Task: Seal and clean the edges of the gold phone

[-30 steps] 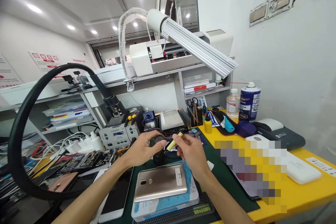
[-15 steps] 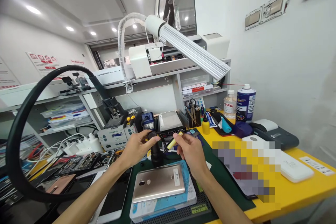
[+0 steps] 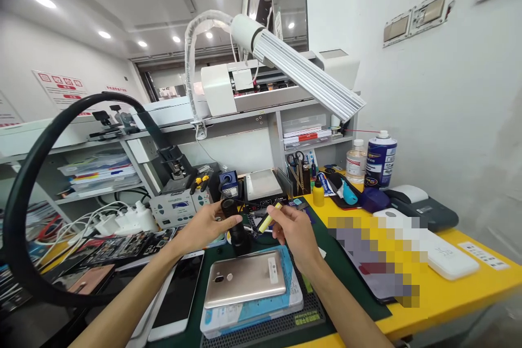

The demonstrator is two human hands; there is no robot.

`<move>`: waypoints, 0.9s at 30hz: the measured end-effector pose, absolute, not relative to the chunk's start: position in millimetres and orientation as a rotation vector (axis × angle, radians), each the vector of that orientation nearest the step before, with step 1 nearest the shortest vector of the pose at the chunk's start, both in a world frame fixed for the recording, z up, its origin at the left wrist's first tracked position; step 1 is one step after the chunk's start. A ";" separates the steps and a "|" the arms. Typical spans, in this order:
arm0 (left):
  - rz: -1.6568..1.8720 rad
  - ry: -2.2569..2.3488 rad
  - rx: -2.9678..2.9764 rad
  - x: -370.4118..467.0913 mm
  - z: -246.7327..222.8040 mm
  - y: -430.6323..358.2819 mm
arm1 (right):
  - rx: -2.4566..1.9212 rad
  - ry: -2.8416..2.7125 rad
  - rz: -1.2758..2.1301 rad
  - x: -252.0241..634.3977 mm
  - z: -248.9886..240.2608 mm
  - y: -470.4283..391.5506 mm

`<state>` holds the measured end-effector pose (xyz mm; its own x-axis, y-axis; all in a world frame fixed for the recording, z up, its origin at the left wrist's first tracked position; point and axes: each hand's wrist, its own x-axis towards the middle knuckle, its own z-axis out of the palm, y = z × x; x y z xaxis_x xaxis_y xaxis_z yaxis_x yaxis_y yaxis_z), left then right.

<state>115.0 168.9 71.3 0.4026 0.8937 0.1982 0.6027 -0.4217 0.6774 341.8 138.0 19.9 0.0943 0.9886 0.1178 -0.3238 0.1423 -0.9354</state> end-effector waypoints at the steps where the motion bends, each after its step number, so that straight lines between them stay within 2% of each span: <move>1: 0.745 1.278 2.152 114.2 71.4 168.2 | -0.888 -0.963 1.241 341.6 21.2 137.4; 10: 0.709 1.209 2.146 103.6 85.3 153.5 | -0.822 -0.824 1.579 344.9 27.6 138.7; 27: 0.693 1.327 2.116 78.9 79.9 142.4 | -0.697 -0.773 1.757 349.7 30.0 133.1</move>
